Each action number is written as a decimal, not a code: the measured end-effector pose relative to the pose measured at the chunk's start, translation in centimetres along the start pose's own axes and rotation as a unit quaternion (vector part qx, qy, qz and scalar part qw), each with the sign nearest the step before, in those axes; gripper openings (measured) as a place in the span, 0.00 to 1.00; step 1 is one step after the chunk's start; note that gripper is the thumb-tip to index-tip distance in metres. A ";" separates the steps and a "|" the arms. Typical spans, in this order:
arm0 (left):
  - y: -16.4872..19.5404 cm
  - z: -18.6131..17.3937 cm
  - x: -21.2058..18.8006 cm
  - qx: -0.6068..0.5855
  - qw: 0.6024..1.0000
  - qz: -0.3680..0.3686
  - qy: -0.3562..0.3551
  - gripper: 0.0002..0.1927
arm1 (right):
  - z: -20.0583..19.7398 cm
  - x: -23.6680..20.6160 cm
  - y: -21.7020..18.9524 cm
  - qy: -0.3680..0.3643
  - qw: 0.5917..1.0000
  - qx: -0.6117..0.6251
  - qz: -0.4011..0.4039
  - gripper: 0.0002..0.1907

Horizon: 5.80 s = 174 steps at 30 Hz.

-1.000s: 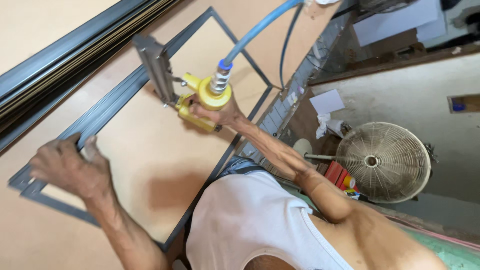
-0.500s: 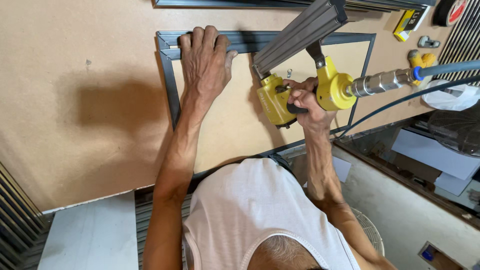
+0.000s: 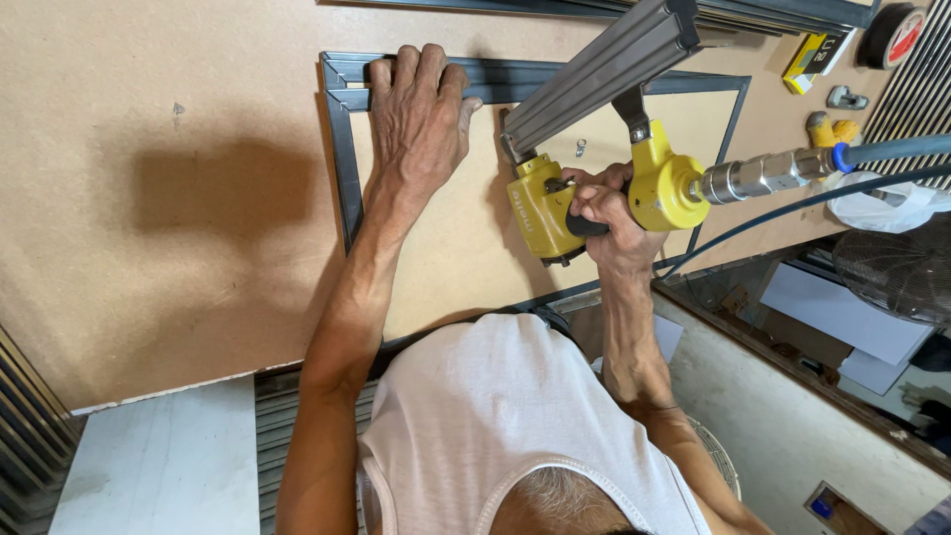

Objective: The person holds a wooden panel with a dark frame strip laid along its edge and uses a pneumatic nail gun to fasten the strip to the panel, working along the sides. Finished framed panels are stacked on the workbench as the person moves each completed one aside and pulls up the next panel.

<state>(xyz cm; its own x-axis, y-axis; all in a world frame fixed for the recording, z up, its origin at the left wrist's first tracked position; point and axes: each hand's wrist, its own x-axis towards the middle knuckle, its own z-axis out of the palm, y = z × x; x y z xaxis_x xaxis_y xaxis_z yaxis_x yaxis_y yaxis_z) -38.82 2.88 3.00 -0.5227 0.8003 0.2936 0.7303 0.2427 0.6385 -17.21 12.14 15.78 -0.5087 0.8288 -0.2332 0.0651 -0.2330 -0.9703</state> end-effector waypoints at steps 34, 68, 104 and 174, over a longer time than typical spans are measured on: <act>8.0 -1.9 -26.7 0.006 0.908 -0.320 0.270 0.23 | -7.7 4.8 3.7 -0.399 0.917 -0.002 -0.004 0.08; 7.0 -2.9 -25.9 -0.068 0.897 -0.316 0.302 0.17 | 9.0 9.7 -1.9 -0.561 0.783 -0.258 -0.077 0.08; 5.7 -0.2 -26.6 -0.032 0.889 -0.294 0.349 0.15 | 2.4 2.2 1.4 -0.586 0.797 -0.148 -0.006 0.07; 9.0 2.7 -29.1 0.185 0.973 -0.021 0.133 0.53 | 3.2 1.7 -5.1 -0.881 0.379 -0.259 -0.115 0.09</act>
<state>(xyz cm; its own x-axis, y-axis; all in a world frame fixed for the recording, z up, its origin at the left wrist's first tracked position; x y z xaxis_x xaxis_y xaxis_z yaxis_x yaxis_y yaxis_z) -15.83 -16.75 -1.67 -0.6147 0.6269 0.4787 0.7887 0.4926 0.3678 -21.15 13.13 20.49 -0.3051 -0.9361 -0.1752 -0.2281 0.2505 -0.9409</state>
